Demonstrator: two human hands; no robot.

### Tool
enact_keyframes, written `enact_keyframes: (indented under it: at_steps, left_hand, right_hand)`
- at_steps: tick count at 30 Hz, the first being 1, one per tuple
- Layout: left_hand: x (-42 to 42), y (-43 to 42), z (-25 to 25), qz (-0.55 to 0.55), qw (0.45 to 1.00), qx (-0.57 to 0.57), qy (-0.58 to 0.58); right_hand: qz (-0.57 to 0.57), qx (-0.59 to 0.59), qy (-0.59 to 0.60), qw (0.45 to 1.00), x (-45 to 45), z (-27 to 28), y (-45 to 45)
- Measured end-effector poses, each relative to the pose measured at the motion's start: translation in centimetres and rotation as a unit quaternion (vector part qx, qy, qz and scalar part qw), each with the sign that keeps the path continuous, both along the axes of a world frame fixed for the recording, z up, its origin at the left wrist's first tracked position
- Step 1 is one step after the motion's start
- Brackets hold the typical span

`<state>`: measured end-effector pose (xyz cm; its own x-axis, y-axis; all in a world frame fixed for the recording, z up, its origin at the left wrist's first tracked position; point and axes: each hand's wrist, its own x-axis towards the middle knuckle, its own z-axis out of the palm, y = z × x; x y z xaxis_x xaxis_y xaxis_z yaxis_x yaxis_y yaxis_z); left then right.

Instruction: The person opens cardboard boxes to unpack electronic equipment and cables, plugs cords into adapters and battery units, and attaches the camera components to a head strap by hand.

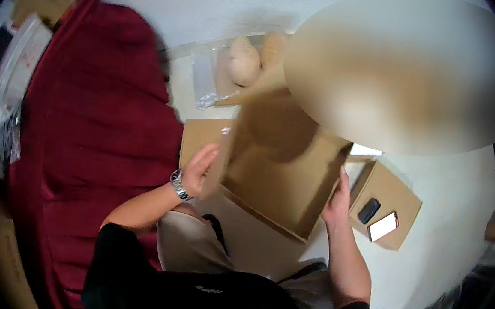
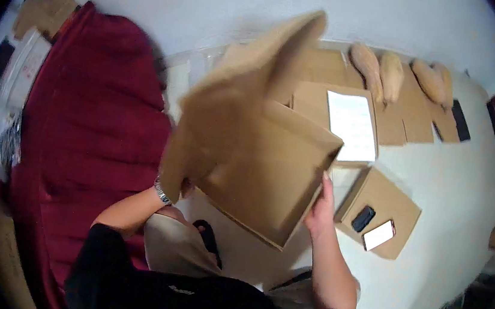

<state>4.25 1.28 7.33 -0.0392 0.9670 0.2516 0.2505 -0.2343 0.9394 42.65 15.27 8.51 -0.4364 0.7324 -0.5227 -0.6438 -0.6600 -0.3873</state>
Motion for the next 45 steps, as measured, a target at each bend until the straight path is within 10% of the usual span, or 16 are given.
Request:
enact_keyframes:
  at_steps: [1, 4, 7, 15, 18, 22, 32, 38, 45]
  left_hand:
    - [0.2, 0.4, 0.5, -0.004, 0.977, 0.096, 0.191]
    - [3.0, 1.7, 4.5, 0.0, 1.0, -0.03, -0.002]
    - [3.2, 2.9, 6.8, 0.057, 0.968, 0.146, 0.195]
    - [-1.1, 5.3, -3.9, 0.076, 0.975, -0.187, 0.093]
    - [-2.3, 2.4, 1.2, -0.058, 0.972, -0.213, -0.082]
    - [4.4, 4.5, 8.5, 0.117, 0.993, -0.03, -0.003]
    - [13.0, 10.4, 15.4, -0.092, 0.969, 0.023, 0.227]
    - [26.5, 13.7, 18.3, -0.16, 0.909, 0.163, 0.349]
    - [28.1, 11.2, 16.9, -0.345, 0.841, -0.04, 0.416]
  right_hand:
    - [0.01, 0.017, -0.013, 1.0, 0.3, -0.3, 0.1]
    - [0.026, 0.031, -0.046, 0.998, 0.8, -0.9, -0.1]
    - [0.005, 0.045, -0.066, 0.997, 0.2, -0.4, -0.6]
    - [-0.116, 0.026, -0.137, 0.983, 0.6, -0.3, -1.0]
    - [-0.109, 0.118, -0.057, 0.985, 0.3, 4.3, -2.2]
    - [-0.148, 0.134, -0.032, 0.979, 0.6, 6.2, -2.0]
    - [-0.253, 0.094, -0.058, 0.961, 11.9, 11.4, 0.4]
    - [-0.354, 0.12, -0.116, 0.92, 25.4, 3.4, 2.9]
    - [-0.389, 0.029, 0.03, 0.92, 33.0, -9.7, 8.7]
